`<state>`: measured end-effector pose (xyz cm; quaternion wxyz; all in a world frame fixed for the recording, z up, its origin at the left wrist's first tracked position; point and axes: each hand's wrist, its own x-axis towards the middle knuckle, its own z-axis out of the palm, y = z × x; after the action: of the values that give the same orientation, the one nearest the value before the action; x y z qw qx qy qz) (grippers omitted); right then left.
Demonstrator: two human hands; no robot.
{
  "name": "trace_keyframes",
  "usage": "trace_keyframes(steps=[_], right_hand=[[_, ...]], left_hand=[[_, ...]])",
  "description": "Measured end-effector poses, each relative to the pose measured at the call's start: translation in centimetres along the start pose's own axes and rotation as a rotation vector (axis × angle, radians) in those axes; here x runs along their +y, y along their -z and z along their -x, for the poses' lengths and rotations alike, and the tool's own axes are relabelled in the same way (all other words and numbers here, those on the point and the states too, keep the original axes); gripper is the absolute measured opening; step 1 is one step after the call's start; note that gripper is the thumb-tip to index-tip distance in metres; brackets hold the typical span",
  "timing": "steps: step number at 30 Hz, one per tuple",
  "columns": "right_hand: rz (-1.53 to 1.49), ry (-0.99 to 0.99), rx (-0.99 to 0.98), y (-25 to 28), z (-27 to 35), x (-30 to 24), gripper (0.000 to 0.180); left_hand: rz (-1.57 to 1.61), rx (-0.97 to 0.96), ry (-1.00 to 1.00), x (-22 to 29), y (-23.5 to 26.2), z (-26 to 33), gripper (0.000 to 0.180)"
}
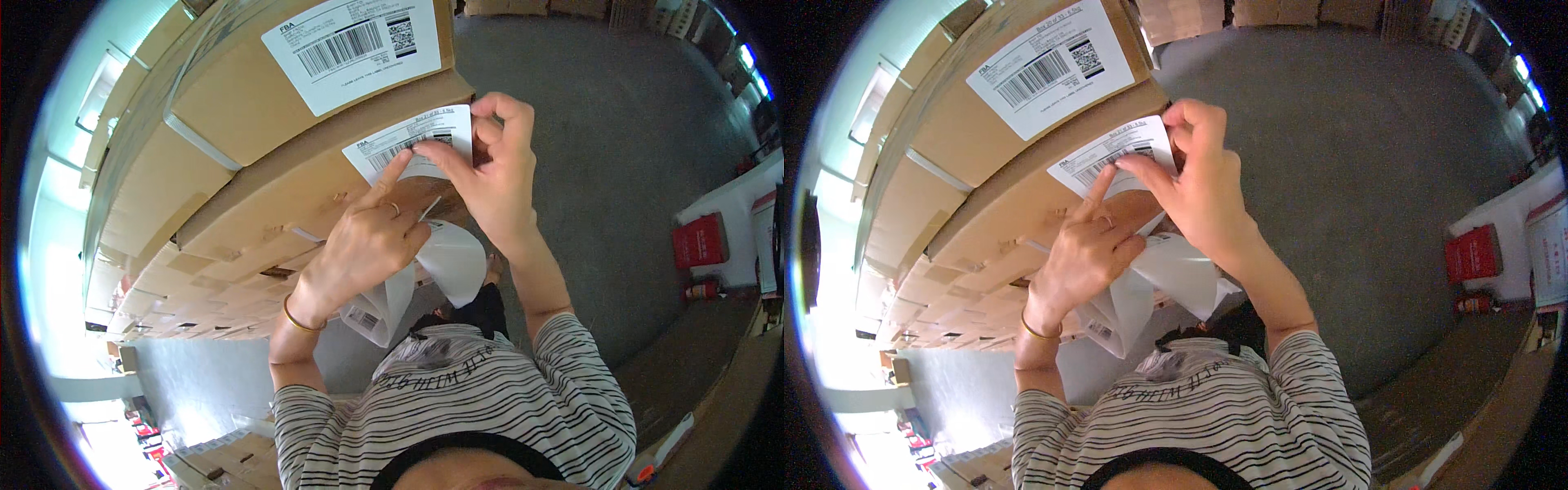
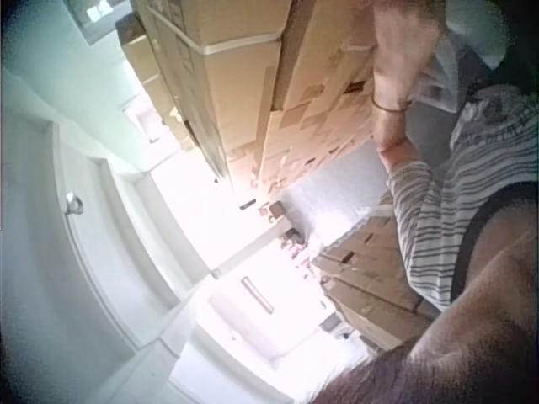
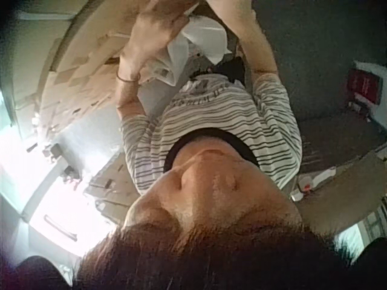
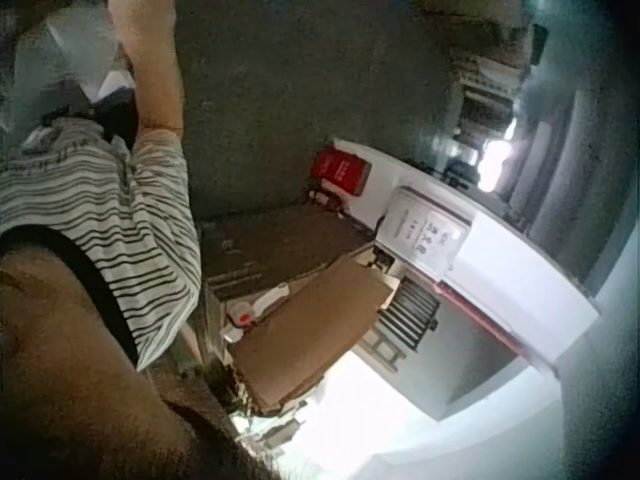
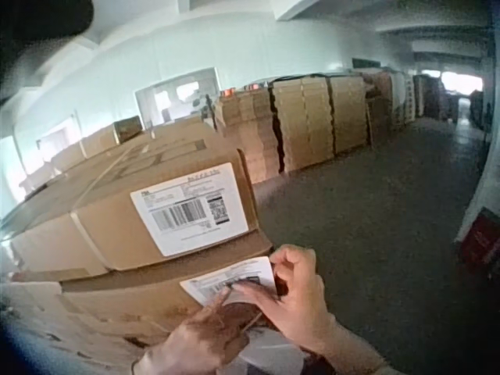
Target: The person peels adhesive shipping labels from backing sheets and sticks them onto cardboard boxes stacked on pallets by hand.
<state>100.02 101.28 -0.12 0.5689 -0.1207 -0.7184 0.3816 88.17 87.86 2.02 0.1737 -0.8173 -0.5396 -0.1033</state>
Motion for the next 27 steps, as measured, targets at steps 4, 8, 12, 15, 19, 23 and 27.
trace_keyframes(steps=[4, 8, 12, 15, 19, 23, 27], right_hand=[[0.272, -0.068, -0.051, 1.1, -1.4, -1.1, 0.054], [0.538, -0.087, -0.123, 4.2, -1.4, 1.1, 0.054], [-0.14, -0.288, -0.399, 3.9, -0.4, -0.4, 0.058], [-0.745, -0.2, -0.671, 2.7, -0.5, -0.1, 0.056], [-0.687, -0.194, -0.487, 1.2, 0.1, 3.0, 0.054], [-0.822, -0.199, -0.648, -0.5, 1.3, 3.1, 0.05], [-0.756, -0.268, -0.669, -2.5, 1.8, 0.5, 0.047]], left_hand=[[-0.025, -0.064, 0.012, -0.2, -0.6, 0.0, 0.003], [0.083, 0.016, -0.007, 0.1, -1.8, 0.1, 0.005], [0.213, 0.064, -0.058, 2.4, -4.2, 2.5, 0.008], [0.368, 0.164, -0.137, 3.5, -2.7, 2.4, 0.01], [0.411, 0.328, -0.071, 5.6, -1.4, 4.4, 0.01], [0.428, 0.44, -0.02, 7.1, -0.9, 6.7, 0.011], [0.471, 0.432, 0.078, 7.9, -0.6, 8.0, 0.009]])
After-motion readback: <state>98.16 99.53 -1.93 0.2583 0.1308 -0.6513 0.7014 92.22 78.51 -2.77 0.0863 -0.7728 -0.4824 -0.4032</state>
